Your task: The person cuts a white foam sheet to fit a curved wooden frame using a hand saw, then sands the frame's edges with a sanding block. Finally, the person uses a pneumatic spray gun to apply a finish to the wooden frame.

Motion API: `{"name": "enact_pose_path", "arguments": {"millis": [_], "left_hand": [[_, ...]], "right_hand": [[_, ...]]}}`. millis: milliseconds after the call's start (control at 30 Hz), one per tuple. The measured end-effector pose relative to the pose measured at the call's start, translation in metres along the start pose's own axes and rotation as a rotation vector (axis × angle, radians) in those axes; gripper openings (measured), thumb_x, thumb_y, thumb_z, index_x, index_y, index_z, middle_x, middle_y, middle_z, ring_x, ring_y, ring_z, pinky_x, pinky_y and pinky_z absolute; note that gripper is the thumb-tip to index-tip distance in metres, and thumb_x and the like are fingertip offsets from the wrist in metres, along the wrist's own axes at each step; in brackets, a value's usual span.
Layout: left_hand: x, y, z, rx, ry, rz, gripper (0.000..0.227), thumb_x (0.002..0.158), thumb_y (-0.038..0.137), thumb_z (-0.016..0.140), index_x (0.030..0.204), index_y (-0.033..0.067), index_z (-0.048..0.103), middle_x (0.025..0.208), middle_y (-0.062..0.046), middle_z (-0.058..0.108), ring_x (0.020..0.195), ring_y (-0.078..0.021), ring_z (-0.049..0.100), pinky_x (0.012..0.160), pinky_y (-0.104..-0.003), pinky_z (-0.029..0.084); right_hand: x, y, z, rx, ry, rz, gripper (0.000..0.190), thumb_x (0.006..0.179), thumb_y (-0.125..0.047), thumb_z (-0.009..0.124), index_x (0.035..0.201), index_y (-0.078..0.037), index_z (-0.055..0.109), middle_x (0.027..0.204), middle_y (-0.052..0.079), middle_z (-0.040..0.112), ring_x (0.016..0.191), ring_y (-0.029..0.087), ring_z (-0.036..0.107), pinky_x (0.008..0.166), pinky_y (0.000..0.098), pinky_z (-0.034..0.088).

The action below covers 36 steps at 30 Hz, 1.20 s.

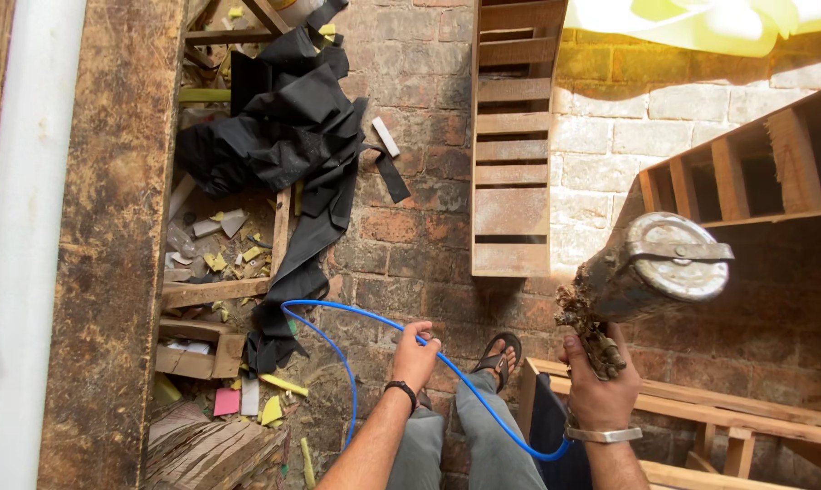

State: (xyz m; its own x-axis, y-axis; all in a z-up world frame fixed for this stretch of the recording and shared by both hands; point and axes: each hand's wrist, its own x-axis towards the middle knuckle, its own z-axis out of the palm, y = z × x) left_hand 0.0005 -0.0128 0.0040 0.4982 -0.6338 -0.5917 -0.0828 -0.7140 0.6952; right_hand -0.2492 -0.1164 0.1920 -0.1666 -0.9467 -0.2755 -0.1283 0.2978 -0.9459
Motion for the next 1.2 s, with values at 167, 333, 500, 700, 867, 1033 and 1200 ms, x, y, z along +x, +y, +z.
{"name": "enact_pose_path", "arguments": {"millis": [167, 333, 500, 700, 867, 1033, 1200], "left_hand": [[0.015, 0.027, 0.007, -0.031, 0.012, -0.004, 0.043, 0.082, 0.015, 0.074, 0.123, 0.0102, 0.064, 0.102, -0.007, 0.069, 0.093, -0.0199, 0.068, 0.083, -0.035, 0.057], [0.027, 0.043, 0.009, 0.013, 0.008, 0.044, 0.039, 0.081, 0.013, 0.076, 0.119, 0.0079, 0.067, 0.101, -0.008, 0.067, 0.093, -0.0203, 0.066, 0.085, -0.035, 0.056], [0.049, 0.04, 0.016, -0.034, -0.054, -0.047, 0.041, 0.081, 0.015, 0.075, 0.121, 0.0088, 0.067, 0.101, -0.008, 0.069, 0.094, -0.0197, 0.068, 0.084, -0.034, 0.057], [0.102, 0.052, -0.005, 0.049, -0.029, 0.036, 0.037, 0.08, 0.016, 0.078, 0.116, 0.0093, 0.071, 0.103, -0.008, 0.072, 0.096, -0.0183, 0.068, 0.085, -0.033, 0.055], [0.137, 0.081, -0.026, -0.079, -0.088, -0.101, 0.031, 0.084, 0.014, 0.073, 0.114, 0.0083, 0.072, 0.097, -0.007, 0.071, 0.084, -0.019, 0.067, 0.077, -0.036, 0.056], [0.159, 0.101, -0.035, -0.089, -0.125, -0.121, 0.03, 0.084, 0.012, 0.073, 0.114, 0.009, 0.071, 0.096, -0.004, 0.071, 0.083, -0.0154, 0.066, 0.072, -0.032, 0.056], [0.179, 0.105, -0.033, -0.008, -0.111, 0.014, 0.03, 0.082, 0.009, 0.077, 0.112, 0.006, 0.073, 0.093, -0.006, 0.073, 0.082, -0.014, 0.068, 0.073, -0.026, 0.055]], "right_hand": [[0.032, -0.018, -0.001, -0.061, -0.058, 0.044, 0.049, 0.093, -0.007, 0.072, 0.139, 0.005, 0.059, 0.098, 0.013, 0.075, 0.078, 0.015, 0.072, 0.069, 0.028, 0.06], [0.051, -0.028, 0.008, -0.133, -0.042, 0.06, 0.053, 0.093, -0.009, 0.072, 0.142, 0.004, 0.056, 0.098, 0.012, 0.076, 0.078, 0.015, 0.072, 0.068, 0.0288, 0.061], [0.066, -0.021, 0.021, -0.07, -0.002, 0.09, 0.055, 0.091, -0.009, 0.073, 0.142, 0.004, 0.055, 0.1, 0.011, 0.076, 0.079, 0.014, 0.072, 0.07, 0.0278, 0.06], [0.096, -0.032, 0.055, -0.083, 0.013, 0.011, 0.047, 0.094, -0.009, 0.073, 0.137, 0.006, 0.06, 0.1, 0.012, 0.075, 0.081, 0.016, 0.071, 0.072, 0.0278, 0.06], [0.116, -0.049, 0.075, -0.169, 0.064, 0.087, 0.054, 0.092, -0.01, 0.073, 0.142, 0.003, 0.057, 0.1, 0.014, 0.075, 0.08, 0.017, 0.073, 0.069, 0.0289, 0.06], [0.132, -0.056, 0.1, -0.1, 0.068, 0.084, 0.058, 0.092, -0.012, 0.073, 0.145, 0.003, 0.053, 0.1, 0.014, 0.076, 0.081, 0.017, 0.073, 0.071, 0.0291, 0.062], [0.153, -0.063, 0.113, -0.028, 0.082, 0.075, 0.057, 0.091, -0.012, 0.072, 0.142, 0.005, 0.053, 0.1, 0.013, 0.075, 0.083, 0.016, 0.074, 0.07, 0.0284, 0.063]]}}
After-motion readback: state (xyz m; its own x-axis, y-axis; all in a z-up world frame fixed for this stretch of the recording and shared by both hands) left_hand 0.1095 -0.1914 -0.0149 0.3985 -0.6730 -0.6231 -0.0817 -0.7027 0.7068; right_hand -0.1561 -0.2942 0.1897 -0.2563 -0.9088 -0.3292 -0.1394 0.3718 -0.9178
